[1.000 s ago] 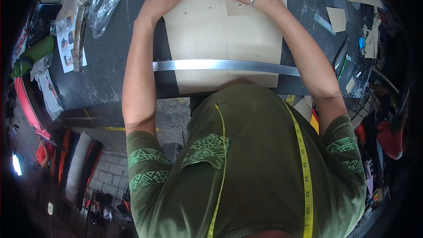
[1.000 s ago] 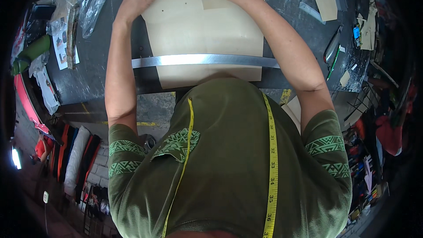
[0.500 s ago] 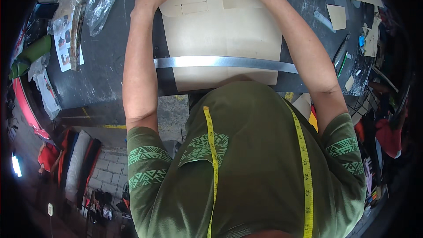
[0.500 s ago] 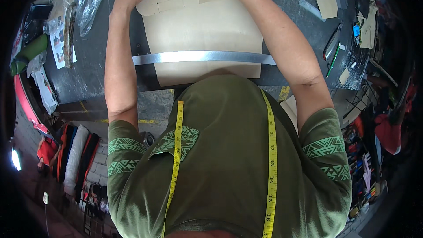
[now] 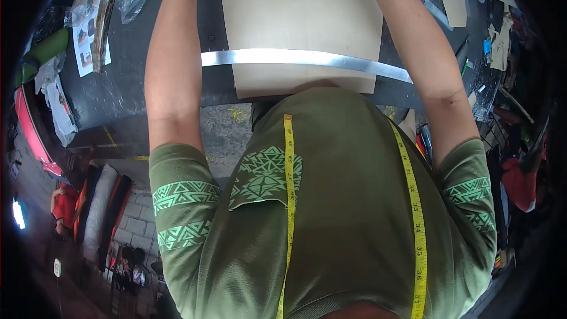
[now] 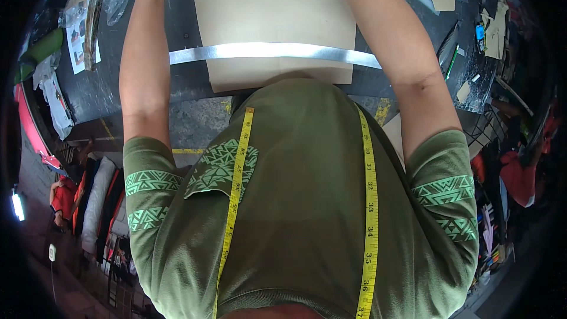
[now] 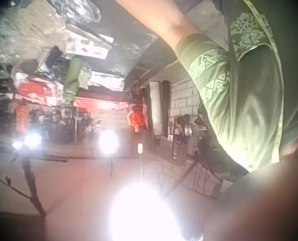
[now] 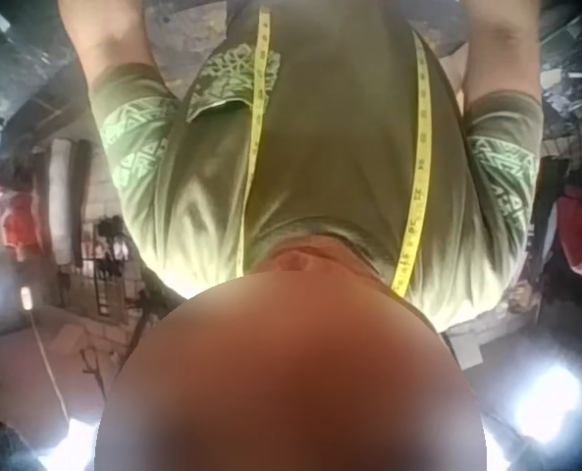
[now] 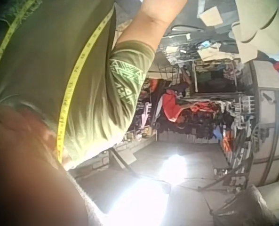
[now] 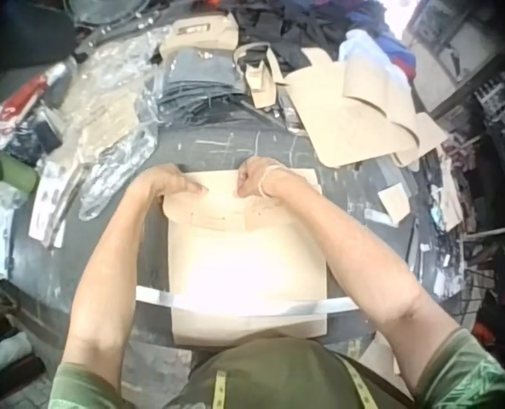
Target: The recorder uses a tape measure, metal ruler, and pencil to measure and mark dimensions on cardboard patterns in a manufacturing workshop.
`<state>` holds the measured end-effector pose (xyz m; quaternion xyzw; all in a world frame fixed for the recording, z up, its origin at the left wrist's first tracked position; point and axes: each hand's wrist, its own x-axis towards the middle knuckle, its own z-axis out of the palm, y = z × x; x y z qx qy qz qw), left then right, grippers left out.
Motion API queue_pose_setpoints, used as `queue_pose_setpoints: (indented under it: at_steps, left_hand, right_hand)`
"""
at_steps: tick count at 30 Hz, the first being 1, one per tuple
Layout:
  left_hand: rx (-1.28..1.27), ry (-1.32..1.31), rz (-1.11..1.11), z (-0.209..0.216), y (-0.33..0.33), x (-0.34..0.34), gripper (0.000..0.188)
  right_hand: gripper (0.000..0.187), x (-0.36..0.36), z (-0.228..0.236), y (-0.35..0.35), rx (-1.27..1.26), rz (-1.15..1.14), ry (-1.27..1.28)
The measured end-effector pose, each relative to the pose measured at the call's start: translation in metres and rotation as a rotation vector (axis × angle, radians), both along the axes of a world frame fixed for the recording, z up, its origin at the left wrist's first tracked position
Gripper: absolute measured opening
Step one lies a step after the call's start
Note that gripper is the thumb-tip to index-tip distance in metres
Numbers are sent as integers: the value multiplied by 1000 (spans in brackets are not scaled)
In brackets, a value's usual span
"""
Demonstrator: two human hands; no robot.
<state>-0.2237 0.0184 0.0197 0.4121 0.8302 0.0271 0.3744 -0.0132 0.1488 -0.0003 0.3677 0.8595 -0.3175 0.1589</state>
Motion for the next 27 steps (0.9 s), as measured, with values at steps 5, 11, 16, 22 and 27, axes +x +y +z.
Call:
queue_pose_setpoints:
  at_steps: [5, 11, 16, 22, 27]
  left_hand:
    - [-126, -1071, 0, 33, -4, -42, 107]
    - [86, -8, -135, -16, -6, -10, 85]
    - [343, 53, -73, -4, -32, 22, 57]
    - [381, 69, -37, 7, -40, 28, 52]
    - [331, 93, -34, 6, -36, 28, 53]
  right_hand:
    - [28, -3, -7, 12, 45, 86, -3]
    - [30, -2, -9, 4, 72, 114, 52]
    - [26, 4, -16, 4, 101, 91, 56]
    - [24, 6, -22, 3, 131, 89, 79]
    - [25, 7, -28, 5, 181, 118, 71]
